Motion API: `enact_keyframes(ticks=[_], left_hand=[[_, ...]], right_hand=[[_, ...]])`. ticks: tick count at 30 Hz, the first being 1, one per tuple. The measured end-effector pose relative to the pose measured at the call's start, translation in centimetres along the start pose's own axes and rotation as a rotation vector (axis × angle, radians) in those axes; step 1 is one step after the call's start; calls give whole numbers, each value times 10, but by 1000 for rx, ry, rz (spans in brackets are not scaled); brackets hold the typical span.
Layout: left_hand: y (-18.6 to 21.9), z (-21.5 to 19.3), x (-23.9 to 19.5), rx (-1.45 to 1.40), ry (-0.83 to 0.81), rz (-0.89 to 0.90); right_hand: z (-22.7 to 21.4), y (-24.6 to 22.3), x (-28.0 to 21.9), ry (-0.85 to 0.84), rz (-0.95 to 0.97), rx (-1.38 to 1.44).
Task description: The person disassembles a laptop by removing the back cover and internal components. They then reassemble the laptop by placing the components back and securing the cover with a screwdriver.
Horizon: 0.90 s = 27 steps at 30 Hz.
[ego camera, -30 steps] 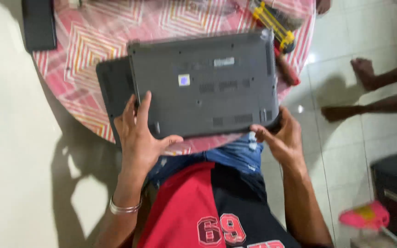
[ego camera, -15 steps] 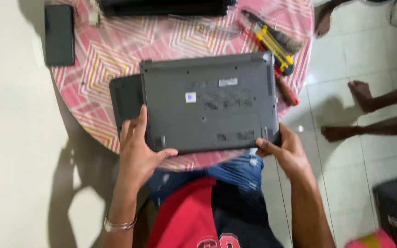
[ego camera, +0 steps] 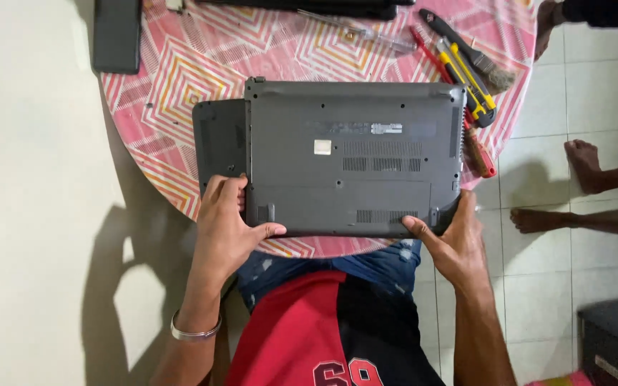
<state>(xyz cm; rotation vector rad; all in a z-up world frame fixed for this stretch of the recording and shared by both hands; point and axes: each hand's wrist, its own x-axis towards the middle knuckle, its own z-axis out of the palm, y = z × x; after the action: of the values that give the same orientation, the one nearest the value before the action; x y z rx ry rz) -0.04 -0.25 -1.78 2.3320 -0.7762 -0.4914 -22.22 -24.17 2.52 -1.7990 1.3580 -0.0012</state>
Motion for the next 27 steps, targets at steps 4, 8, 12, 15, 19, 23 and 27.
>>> enact_keyframes(ticks=[4, 8, 12, 15, 19, 23, 27], left_hand=[[-15, 2, 6, -18, 13, 7], [-9, -6, 11, -79, 2, -32], [-13, -6, 2, -175, -6, -30], [-13, -5, 13, -232, 32, -10], [-23, -3, 6, -355, 40, -39], [-20, -8, 2, -435, 64, -11], [-20, -5, 0, -318, 101, -68]], right_hand=[[-1, 15, 8, 14, -25, 4], [3, 36, 17, 30, -72, -28], [6, 51, 11, 36, -76, -6], [4, 47, 20, 57, -118, -19], [11, 65, 25, 72, -103, 24], [5, 48, 16, 100, -184, -35], [5, 36, 9, 151, -173, -23]])
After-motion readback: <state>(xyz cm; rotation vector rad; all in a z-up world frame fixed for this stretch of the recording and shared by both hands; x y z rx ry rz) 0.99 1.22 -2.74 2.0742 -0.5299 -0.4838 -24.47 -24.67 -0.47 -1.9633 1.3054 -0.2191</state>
